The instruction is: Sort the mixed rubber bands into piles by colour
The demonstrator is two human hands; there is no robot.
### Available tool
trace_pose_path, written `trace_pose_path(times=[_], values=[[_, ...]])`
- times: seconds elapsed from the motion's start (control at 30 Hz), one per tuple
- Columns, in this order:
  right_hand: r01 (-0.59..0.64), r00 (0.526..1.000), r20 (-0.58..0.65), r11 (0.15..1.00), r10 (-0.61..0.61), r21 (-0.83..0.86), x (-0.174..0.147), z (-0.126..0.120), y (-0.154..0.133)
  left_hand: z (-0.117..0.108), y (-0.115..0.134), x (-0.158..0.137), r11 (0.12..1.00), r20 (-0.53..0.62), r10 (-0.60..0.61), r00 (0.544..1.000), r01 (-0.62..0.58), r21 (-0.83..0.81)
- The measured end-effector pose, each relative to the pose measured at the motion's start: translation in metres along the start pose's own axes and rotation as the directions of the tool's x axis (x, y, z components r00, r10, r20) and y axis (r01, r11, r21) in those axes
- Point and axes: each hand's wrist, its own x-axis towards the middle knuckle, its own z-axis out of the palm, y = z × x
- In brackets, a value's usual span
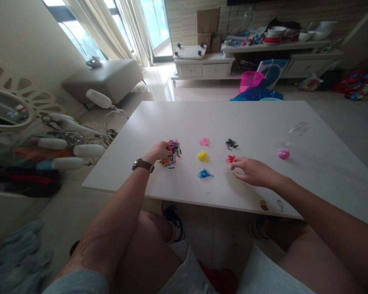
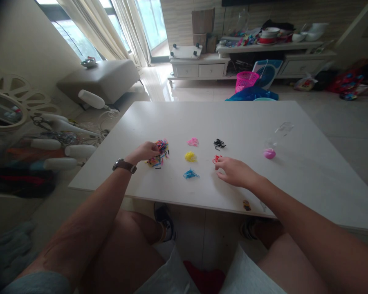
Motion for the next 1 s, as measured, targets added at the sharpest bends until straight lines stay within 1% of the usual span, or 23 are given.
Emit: trace_pose_path(times=[0.2, 0.47, 0.6, 0.8, 1.0], values=[[0.011, 1.000, 0.018, 1.000, -0.011, -0.002, 0.001, 0.000, -0.001, 0.002, -0.003, 0.002, 0.996, -0.029, 0.044, 0.999, -0.047, -0.081], [0.007, 0.999, 0.042, 1.000, -0.007, 0.004, 0.001, -0.001, -0.002, -0.002, -0.002, -0.001, 0.995, -0.019, 0.100, 0.995, -0.100, -0.013], [-0.001, 0.998, 0.056, 1.000, 0.000, 0.007, 0.001, -0.001, -0.002, -0.003, -0.006, 0.000, 0.993, -0.057, 0.111, 0.992, -0.108, 0.044], [0.004, 0.999, 0.049, 1.000, -0.005, 0.013, 0.000, -0.002, -0.002, -0.003, -0.011, 0.003, 0.993, -0.121, 0.107, 0.987, -0.098, 0.071], [0.001, 0.998, 0.056, 1.000, -0.002, 0.013, 0.000, -0.002, -0.002, -0.006, -0.014, 0.005, 0.993, -0.106, 0.100, 0.989, -0.092, 0.074]])
